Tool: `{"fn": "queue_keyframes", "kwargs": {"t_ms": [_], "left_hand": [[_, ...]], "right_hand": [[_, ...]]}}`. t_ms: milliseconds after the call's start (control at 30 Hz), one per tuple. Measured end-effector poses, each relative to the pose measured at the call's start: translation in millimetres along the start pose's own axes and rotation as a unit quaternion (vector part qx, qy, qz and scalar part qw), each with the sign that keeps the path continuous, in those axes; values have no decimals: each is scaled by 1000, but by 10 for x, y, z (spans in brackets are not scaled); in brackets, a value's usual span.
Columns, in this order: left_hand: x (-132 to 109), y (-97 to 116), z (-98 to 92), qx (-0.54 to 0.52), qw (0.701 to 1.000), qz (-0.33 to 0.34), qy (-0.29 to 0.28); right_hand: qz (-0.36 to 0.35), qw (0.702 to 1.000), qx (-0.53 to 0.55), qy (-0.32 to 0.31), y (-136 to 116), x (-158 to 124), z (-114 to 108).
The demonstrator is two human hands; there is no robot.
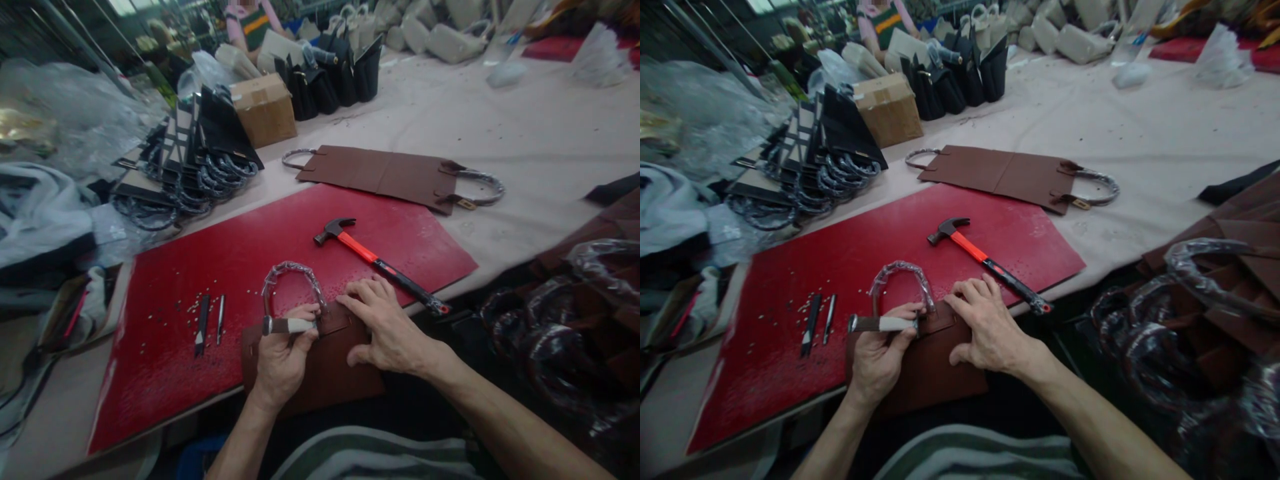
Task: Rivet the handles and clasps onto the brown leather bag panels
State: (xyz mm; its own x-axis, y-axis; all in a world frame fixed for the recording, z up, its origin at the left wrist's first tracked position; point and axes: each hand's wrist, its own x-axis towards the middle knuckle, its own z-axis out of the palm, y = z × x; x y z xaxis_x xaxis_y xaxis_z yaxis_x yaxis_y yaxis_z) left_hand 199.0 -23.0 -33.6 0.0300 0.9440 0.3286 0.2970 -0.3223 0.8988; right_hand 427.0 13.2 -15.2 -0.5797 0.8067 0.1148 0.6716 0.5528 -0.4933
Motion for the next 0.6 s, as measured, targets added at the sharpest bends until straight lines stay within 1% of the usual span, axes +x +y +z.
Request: {"fn": "queue_keyframes", "kwargs": {"t_ms": [200,333,433,533,600], "left_hand": [[-40,-43,-7,7,1000,15,-6],[-47,-40,14,-3,1000,17,2],[-39,22,35,-16,1000,15,13],[-23,109,70,-12,999,12,29],[-20,145,102,-2,999,12,30]], "right_hand": [[-5,999,-14,32,8,-10,112],[1,998,-17,55,4,9,154],[7,998,-15,61,-7,21,159],[9,998,-10,66,-12,29,156],[10,997,-10,70,-14,31,156]]}}
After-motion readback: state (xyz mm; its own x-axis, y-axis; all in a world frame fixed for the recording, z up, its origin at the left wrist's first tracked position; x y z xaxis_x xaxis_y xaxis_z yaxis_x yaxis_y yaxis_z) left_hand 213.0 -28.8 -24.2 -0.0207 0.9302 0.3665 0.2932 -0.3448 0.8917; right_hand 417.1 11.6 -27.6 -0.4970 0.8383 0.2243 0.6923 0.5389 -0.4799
